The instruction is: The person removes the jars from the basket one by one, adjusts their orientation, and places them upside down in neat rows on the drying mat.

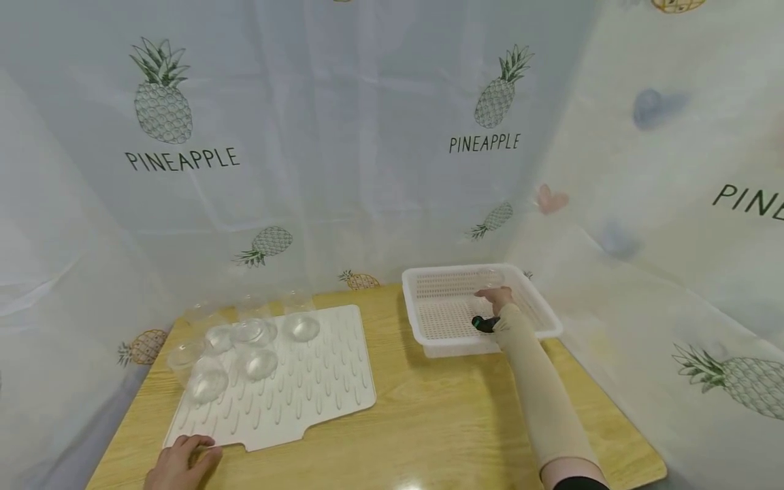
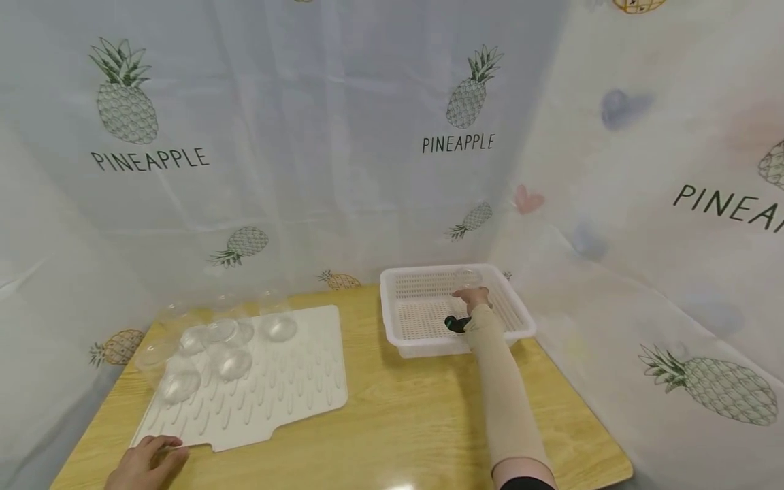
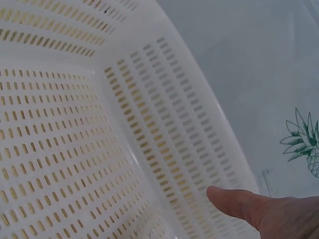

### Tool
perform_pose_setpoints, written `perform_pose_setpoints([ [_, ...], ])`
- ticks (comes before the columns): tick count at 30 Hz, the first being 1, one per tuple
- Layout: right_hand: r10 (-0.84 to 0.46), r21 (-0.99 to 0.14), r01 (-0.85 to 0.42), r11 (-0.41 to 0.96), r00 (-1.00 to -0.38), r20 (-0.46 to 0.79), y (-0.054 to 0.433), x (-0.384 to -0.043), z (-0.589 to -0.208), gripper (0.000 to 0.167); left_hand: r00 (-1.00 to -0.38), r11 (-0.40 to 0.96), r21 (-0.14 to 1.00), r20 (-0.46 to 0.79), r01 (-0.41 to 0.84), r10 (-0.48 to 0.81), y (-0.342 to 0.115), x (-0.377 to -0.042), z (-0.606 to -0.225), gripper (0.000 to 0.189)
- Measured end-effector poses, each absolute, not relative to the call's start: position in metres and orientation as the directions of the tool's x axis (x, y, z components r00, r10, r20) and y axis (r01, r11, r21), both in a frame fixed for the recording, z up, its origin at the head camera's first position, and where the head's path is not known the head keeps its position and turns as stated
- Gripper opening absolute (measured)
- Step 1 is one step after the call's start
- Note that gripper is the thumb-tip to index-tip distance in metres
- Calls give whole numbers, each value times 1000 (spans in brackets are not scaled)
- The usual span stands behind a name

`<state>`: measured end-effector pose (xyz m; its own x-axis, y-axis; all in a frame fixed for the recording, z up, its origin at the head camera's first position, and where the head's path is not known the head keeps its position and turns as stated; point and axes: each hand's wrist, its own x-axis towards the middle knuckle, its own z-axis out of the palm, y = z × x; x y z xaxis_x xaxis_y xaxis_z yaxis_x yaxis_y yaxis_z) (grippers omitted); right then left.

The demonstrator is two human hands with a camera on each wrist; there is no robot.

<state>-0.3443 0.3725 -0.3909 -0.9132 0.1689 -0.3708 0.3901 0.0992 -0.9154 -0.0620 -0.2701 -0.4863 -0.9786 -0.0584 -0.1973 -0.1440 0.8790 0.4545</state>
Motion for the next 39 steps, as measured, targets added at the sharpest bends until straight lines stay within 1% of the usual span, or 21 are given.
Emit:
perform_pose_setpoints([
  [7,243,-927,368,70,-908,-342,373,-335,-393,98,-982,882,451,-180,-135,-58,-266,-62,-490,52],
  [11,240,-937,347,40,-914,-328,378,-338,-395,96,-984,883,449,-166,-134,-65,-263,-63,-490,53],
  [14,237,-941,336,42,-918,-318,378,-340,-395,96,-984,882,451,-162,-135,-68,-262,-62,-487,54],
  [21,270,-926,361,113,-908,-321,377,-345,-397,100,-988,885,448,-138,-130,-76,-261,-61,-484,53],
  [26,237,-926,347,149,-921,-307,371,-344,-385,106,-986,884,446,-149,-140,-82,-262,-62,-482,55],
  [34,166,-934,228,274,-968,-188,343,-332,-352,108,-984,885,442,-154,-149,-88,-264,-58,-481,55],
  [39,145,-919,156,363,-983,-110,321,-320,-330,100,-983,888,435,-158,-151,-90,-264,-58,-480,55],
])
